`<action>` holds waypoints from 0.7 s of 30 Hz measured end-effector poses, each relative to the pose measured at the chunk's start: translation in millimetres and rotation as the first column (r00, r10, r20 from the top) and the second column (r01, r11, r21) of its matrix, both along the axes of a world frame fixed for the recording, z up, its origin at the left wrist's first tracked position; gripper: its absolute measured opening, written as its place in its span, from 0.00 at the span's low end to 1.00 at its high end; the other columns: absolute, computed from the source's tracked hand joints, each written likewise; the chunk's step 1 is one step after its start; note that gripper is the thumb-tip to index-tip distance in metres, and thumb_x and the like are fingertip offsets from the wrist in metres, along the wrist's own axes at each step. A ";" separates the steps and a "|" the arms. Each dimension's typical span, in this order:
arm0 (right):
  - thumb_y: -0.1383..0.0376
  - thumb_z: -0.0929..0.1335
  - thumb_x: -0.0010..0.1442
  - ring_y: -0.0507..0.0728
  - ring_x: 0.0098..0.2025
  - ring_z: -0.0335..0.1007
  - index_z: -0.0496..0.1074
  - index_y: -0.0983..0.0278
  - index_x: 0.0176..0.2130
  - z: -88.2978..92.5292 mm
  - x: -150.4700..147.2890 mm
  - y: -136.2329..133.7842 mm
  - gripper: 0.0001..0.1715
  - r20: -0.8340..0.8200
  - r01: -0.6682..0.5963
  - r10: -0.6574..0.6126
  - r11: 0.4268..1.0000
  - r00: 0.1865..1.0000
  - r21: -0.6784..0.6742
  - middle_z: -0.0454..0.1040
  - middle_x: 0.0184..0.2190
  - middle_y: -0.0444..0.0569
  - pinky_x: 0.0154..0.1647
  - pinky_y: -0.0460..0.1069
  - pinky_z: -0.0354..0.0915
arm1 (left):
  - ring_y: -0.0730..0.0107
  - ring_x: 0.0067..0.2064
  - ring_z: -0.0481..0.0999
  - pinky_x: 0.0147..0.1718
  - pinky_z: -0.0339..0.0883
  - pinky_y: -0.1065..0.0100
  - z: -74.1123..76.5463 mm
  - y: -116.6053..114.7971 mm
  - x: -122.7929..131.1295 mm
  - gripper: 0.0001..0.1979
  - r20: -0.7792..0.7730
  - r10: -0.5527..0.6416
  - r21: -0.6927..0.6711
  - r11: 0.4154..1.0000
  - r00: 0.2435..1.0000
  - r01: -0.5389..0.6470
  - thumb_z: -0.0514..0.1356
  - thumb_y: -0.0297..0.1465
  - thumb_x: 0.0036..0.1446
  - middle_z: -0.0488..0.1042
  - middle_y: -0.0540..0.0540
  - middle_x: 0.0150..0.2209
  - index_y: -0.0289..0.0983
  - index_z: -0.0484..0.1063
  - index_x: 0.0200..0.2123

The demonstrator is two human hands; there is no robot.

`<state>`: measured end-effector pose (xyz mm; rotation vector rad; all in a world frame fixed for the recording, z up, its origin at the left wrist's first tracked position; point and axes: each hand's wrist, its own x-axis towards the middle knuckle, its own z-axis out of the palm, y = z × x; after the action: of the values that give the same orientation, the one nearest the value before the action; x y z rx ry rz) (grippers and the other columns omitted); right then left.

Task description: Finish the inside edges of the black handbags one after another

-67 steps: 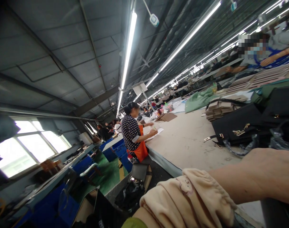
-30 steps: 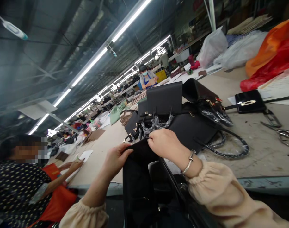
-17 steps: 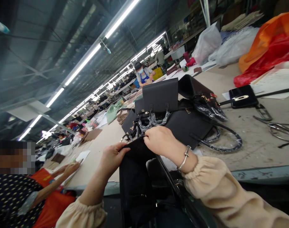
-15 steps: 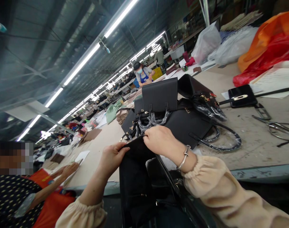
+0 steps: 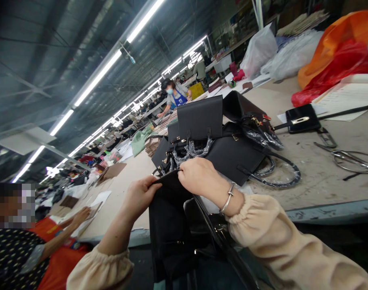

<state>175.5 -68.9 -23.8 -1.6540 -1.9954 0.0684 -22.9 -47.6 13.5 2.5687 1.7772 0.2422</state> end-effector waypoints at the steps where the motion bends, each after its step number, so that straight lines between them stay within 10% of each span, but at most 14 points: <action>1: 0.61 0.58 0.59 0.56 0.34 0.72 0.74 0.63 0.28 0.1 -0.5 -0.3 0.20 -0.004 0.000 0.000 1.000 1.000 -0.002 0.77 0.29 0.49 0.33 0.47 0.60 | 0.70 0.32 0.72 0.30 0.58 0.73 0.8 -0.3 -0.6 0.08 0.004 -0.003 -0.020 1.000 1.000 0.003 0.55 0.30 0.56 0.76 0.49 0.30 0.39 0.74 0.32; 13: 0.62 0.58 0.59 0.56 0.35 0.72 0.74 0.63 0.29 0.0 -5.2 -1.7 0.19 -0.045 -0.032 0.031 0.999 0.999 -0.014 0.77 0.31 0.50 0.36 0.47 0.61 | 0.56 0.51 0.71 0.46 0.64 0.62 8.3 -13.9 -6.2 0.24 -0.139 0.004 -0.130 0.991 0.990 -0.022 0.48 0.28 0.59 0.71 0.36 0.51 0.33 0.59 0.59; 21: 0.62 0.57 0.60 0.57 0.36 0.72 0.75 0.64 0.30 0.7 -2.4 -2.0 0.20 -0.030 -0.006 0.006 1.000 1.000 -0.025 0.77 0.31 0.51 0.36 0.48 0.62 | 0.64 0.39 0.75 0.36 0.64 0.68 -0.1 -6.4 -6.4 0.19 -0.024 0.037 -0.082 0.996 0.999 -0.039 0.51 0.29 0.58 0.76 0.43 0.35 0.35 0.64 0.53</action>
<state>173.1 -70.9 -23.0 -1.6534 -1.9852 0.1202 -29.3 -54.1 13.5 2.4930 1.8048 0.1369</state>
